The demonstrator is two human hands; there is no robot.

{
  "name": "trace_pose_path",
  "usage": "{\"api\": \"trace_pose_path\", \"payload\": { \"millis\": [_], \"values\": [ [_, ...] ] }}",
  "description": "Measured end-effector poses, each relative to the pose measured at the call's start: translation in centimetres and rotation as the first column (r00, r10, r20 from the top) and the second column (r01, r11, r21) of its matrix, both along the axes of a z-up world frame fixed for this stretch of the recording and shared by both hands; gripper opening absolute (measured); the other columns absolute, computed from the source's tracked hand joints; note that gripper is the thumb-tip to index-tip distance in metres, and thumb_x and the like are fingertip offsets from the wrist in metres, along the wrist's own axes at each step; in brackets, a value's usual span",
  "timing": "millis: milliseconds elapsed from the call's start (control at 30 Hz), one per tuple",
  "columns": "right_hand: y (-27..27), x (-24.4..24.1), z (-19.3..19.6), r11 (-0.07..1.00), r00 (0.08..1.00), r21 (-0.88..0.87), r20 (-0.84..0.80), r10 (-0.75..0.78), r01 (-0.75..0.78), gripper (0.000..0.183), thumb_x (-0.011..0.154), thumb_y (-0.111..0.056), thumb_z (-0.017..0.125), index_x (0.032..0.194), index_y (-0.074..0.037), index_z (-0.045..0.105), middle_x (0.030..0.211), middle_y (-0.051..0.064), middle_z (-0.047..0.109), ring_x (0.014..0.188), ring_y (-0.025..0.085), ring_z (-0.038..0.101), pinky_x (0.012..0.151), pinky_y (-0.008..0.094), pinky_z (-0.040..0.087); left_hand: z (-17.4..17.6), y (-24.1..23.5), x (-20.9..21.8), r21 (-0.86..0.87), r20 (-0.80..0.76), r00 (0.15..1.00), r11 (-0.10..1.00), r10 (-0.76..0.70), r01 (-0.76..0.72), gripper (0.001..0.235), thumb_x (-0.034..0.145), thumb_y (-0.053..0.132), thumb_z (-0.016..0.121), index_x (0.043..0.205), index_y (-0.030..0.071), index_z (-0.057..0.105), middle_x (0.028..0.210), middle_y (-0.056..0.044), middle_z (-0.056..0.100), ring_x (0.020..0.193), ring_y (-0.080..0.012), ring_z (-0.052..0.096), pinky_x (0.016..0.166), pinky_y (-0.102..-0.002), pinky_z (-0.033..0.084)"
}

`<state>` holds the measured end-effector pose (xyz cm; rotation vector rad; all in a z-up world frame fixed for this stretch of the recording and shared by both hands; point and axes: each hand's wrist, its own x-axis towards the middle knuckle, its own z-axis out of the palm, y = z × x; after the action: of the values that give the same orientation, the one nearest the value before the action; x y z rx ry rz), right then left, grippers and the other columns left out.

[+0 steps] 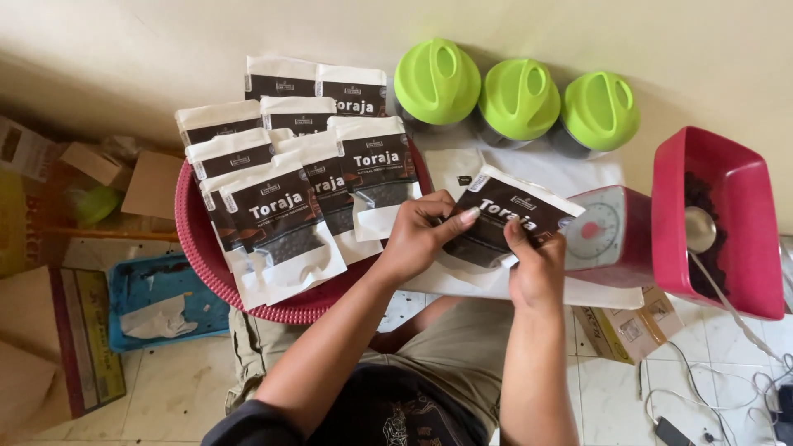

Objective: Sorting and inspecting packaged coffee bags

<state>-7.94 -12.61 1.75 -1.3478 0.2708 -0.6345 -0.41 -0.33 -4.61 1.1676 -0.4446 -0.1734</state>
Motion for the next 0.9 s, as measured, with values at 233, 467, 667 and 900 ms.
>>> {"api": "trace_pose_path", "payload": {
  "millis": [233,467,667,900],
  "values": [
    [-1.4,-2.5,-4.8,0.948,0.973,-0.236,-0.135,0.187,-0.214,0.033,0.087,-0.021,0.082,0.107,0.001,0.069,0.082,0.012,0.068,0.075,0.017,0.068,0.069,0.036,0.063,-0.5,1.3,0.4,-0.005,-0.088,0.971,0.975,0.223,-0.224,0.028,0.088,0.019,0.083,0.067,0.005,0.071,0.067,-0.004,0.057,0.067,-0.0098,0.052,0.069,-0.027,0.044],
    [-3.8,-2.8,-7.8,0.96,0.99,-0.253,-0.107,0.096,-0.121,0.02,0.1,-0.017,0.071,0.092,0.001,0.068,0.065,0.012,0.06,0.053,0.018,0.065,0.05,0.033,0.061,0.1,6.0,-0.4,0.018,-0.047,0.972,0.973,0.23,-0.23,0.013,0.099,0.014,0.069,0.108,0.005,0.074,0.093,-0.013,0.07,0.091,-0.0182,0.061,0.077,-0.035,0.052],
    [-2.4,-3.0,-2.4,0.994,0.988,-0.024,0.105,0.113,-0.111,0.007,0.095,-0.012,0.061,0.102,-0.01,0.063,0.078,0.004,0.062,0.057,0.017,0.059,0.043,0.029,0.048,2.9,15.9,-2.3,0.166,0.035,0.785,0.771,0.619,-0.615,0.027,0.108,0.023,0.051,0.113,0.006,0.072,0.096,-0.004,0.064,0.076,-0.0118,0.051,0.066,-0.023,0.045],
    [6.6,6.3,-5.1,0.936,0.946,-0.177,-0.172,0.274,-0.303,0.021,0.096,-0.015,0.07,0.078,-0.003,0.067,0.058,0.01,0.057,0.041,0.02,0.057,0.034,0.036,0.052,2.5,20.2,-3.7,0.144,0.003,0.471,0.466,0.882,-0.873,0.029,0.111,0.02,0.051,0.107,0.001,0.073,0.081,-0.004,0.056,0.064,-0.0071,0.045,0.055,-0.022,0.035]
  ]
}}
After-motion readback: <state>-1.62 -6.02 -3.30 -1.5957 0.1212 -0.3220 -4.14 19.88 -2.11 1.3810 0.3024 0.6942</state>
